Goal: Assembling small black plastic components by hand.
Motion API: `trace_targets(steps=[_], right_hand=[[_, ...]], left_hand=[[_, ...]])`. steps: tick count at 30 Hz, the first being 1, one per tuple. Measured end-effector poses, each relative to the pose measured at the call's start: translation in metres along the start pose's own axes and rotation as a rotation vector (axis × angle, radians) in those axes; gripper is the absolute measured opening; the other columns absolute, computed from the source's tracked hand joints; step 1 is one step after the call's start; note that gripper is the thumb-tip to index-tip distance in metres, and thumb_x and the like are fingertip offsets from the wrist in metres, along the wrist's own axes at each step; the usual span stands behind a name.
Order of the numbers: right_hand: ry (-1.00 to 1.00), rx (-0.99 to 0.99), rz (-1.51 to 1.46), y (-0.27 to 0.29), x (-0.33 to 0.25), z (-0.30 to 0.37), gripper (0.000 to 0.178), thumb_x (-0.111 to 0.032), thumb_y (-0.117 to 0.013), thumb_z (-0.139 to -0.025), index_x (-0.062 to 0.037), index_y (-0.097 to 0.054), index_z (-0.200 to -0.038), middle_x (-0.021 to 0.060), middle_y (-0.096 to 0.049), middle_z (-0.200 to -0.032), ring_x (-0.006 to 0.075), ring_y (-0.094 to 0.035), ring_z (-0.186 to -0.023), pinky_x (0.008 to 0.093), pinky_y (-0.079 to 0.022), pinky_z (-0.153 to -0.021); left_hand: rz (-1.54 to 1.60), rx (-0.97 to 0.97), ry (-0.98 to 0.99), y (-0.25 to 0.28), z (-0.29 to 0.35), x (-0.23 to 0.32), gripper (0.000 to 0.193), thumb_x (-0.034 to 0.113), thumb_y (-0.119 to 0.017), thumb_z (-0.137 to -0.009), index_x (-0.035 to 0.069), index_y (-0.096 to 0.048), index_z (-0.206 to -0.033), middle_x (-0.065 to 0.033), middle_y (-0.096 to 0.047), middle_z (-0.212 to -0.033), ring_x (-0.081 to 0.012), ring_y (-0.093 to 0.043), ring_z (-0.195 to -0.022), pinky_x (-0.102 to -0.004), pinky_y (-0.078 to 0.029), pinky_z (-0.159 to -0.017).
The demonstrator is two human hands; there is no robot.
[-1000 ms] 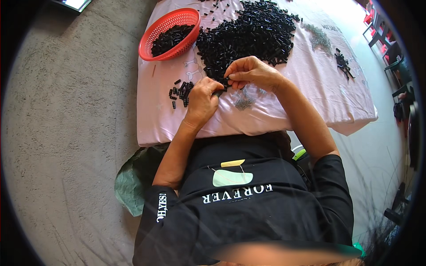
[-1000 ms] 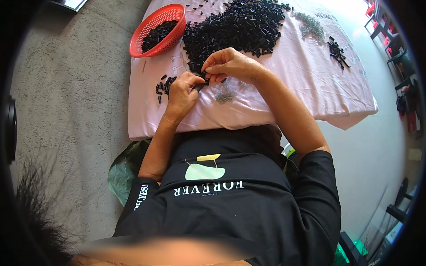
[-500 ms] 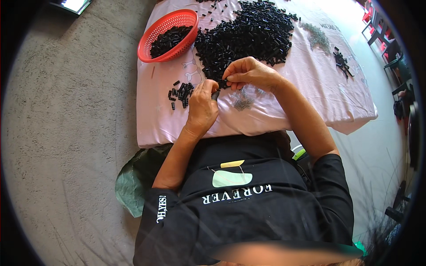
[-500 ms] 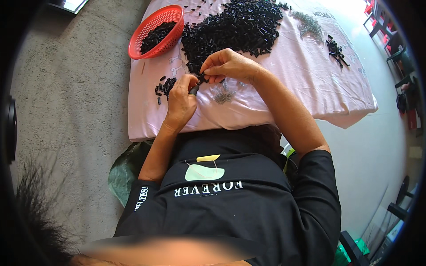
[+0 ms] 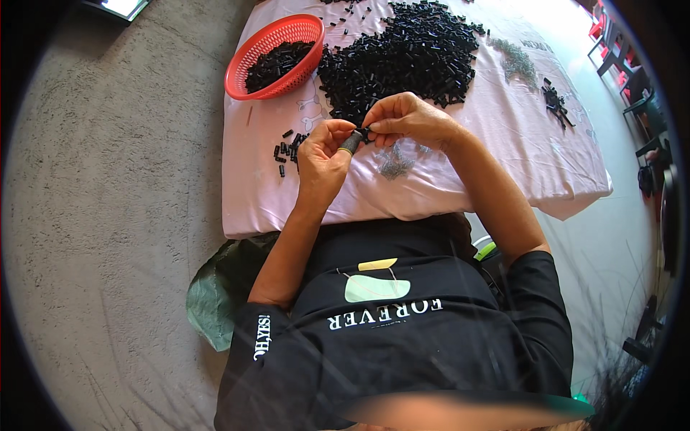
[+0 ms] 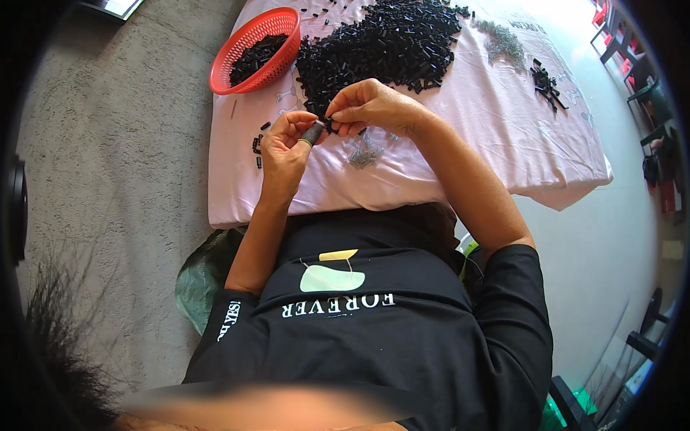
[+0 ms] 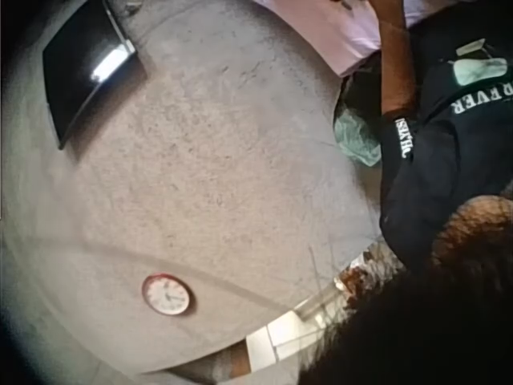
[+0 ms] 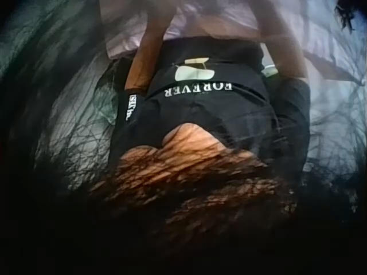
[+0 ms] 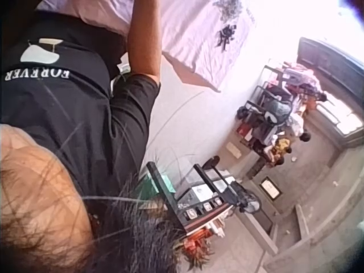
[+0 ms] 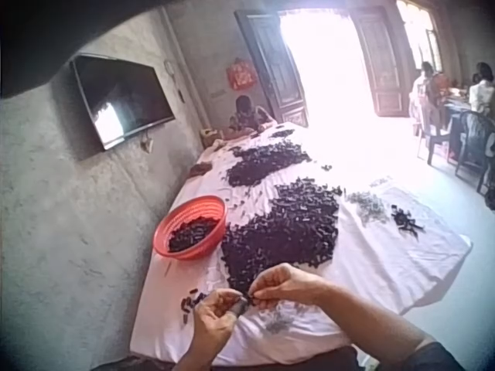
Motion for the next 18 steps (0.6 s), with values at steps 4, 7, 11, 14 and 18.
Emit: trace_targets(steps=[4,7,11,14,18], right_hand=[[0.003,-0.004,-0.004,-0.0006,-0.0003,0.0003,0.015,-0.009,-0.065,-0.093,-0.0004,-0.067,-0.105,0.0050,-0.071,-0.089,0.0078,-0.067,-0.074,0.0208,-0.055,-0.070],[0.003,-0.007,-0.004,-0.0009,0.0004,-0.0001,0.015,-0.008,-0.065,-0.093,-0.0004,-0.067,-0.105,0.0053,-0.071,-0.089,0.0078,-0.067,-0.074,0.0209,-0.055,-0.070],[0.005,-0.009,-0.006,-0.0015,0.0003,-0.0001,0.015,-0.008,-0.065,-0.093,-0.0003,-0.067,-0.105,0.0055,-0.071,-0.089,0.0078,-0.067,-0.074,0.0207,-0.055,-0.070],[0.008,-0.007,-0.002,-0.0012,0.0007,-0.0006,0.014,-0.008,-0.065,-0.093,-0.0001,-0.067,-0.105,0.0054,-0.071,-0.089,0.0076,-0.067,-0.074,0.0207,-0.055,-0.070],[0.015,-0.007,-0.003,-0.0007,-0.0005,-0.0002,0.015,-0.009,-0.065,-0.093,0.0001,-0.067,-0.104,0.0051,-0.071,-0.088,0.0076,-0.067,-0.074,0.0209,-0.055,-0.070]], left_hand=[[0.032,0.003,0.024,-0.0010,-0.0004,0.0037,0.026,-0.015,-0.055,-0.083,-0.003,-0.063,-0.105,-0.0082,-0.068,-0.094,-0.0125,-0.068,-0.085,-0.0241,-0.055,-0.081],[0.055,0.003,0.029,-0.0017,-0.0003,0.0017,0.025,-0.015,-0.055,-0.084,-0.004,-0.063,-0.105,-0.0083,-0.068,-0.094,-0.0128,-0.068,-0.084,-0.0245,-0.056,-0.080],[0.018,-0.007,0.027,-0.0014,0.0006,-0.0021,0.022,-0.015,-0.055,-0.085,-0.004,-0.064,-0.103,-0.0084,-0.069,-0.094,-0.0128,-0.069,-0.082,-0.0246,-0.056,-0.079],[0.025,-0.008,0.038,-0.0011,0.0015,-0.0031,0.021,-0.014,-0.055,-0.085,-0.005,-0.064,-0.101,-0.0087,-0.069,-0.092,-0.0129,-0.069,-0.082,-0.0246,-0.056,-0.079],[0.000,-0.008,0.019,-0.0012,0.0038,0.0003,0.023,-0.016,-0.053,-0.084,-0.005,-0.066,-0.100,-0.0089,-0.070,-0.090,-0.0125,-0.069,-0.083,-0.0241,-0.056,-0.078]])
Point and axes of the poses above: each hand's wrist, its own z-axis away from the middle knuckle, its own y-axis out of the back of the hand, x = y × z, the point moved 7 cm from there along -z, towards the middle knuckle
